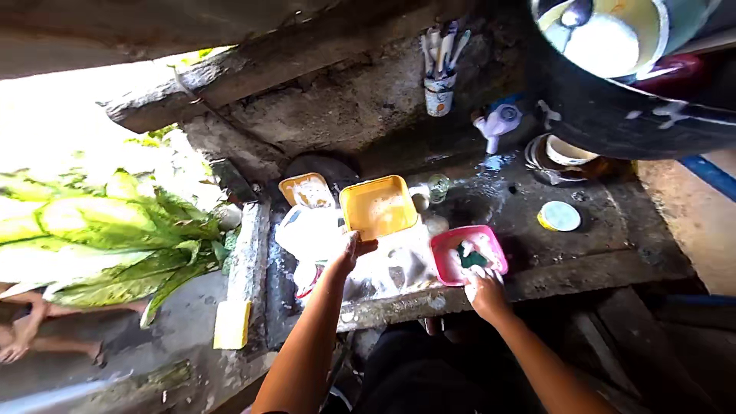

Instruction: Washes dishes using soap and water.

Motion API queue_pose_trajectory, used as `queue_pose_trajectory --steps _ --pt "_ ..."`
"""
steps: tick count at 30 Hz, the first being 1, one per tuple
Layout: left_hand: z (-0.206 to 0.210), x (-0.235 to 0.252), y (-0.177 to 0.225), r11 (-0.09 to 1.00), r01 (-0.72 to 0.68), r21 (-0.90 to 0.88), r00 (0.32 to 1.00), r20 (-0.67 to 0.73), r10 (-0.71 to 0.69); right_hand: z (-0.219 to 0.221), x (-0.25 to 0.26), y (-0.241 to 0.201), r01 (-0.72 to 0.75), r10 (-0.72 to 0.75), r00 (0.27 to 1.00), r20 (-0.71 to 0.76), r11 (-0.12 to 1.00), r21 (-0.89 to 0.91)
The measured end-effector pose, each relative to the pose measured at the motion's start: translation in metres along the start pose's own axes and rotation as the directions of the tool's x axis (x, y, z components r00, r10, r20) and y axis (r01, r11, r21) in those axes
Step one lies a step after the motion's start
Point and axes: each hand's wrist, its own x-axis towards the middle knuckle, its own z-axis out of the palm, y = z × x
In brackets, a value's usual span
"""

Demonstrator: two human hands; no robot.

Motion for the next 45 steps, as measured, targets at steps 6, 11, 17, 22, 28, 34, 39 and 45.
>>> queue_pose_trajectory --steps 6,11,17,22,28,34,39,45 --pt "0.155 -0.015 0.027 0.618 -0.309 0.723 0.941 0.139 0.308 -0.026 0.01 -0.006 -0.169 0.192 0.981 -0.018 0.899 0.403" --pt "0.252 -0.01 0.002 0.164 -0.538 0.827 0.793 0.431 0.43 -0.132 0.02 -0.027 -0.035 0.203 0.934 -0.294 0.872 0.489" --pt "0.244 -0.007 -0.012 0.733 -0.41 0.543 0.912 0.272 0.308 -0.29 0.072 -0.1 -0.126 0.19 0.876 -0.444 0.977 0.171" --pt "0.234 0.001 -0.024 0.998 0.044 0.048 0.952 0.302 -0.057 -0.32 0.126 -0.135 -0.261 0.274 0.927 -0.256 0.962 0.083" --pt "0.249 -0.02 -0.021 0.979 0.184 0.088 0.879 0.432 -0.204 -0.313 0.114 -0.095 0.228 -0.316 0.917 -0.244 0.916 -0.329" --pt "0.253 -0.02 -0.023 0.976 0.207 0.063 0.863 0.458 -0.213 -0.245 0.138 -0.082 0.041 -0.05 0.997 0.053 0.987 0.158" --pt "0.232 -0.001 -0.021 0.963 0.14 0.23 0.868 0.44 -0.231 -0.219 0.191 -0.059 -0.431 0.365 0.896 0.252 0.586 0.686" --pt "0.229 0.023 -0.008 0.916 0.013 0.401 0.842 0.489 -0.226 -0.242 0.189 -0.061 -0.444 0.286 0.889 0.359 0.34 0.829"
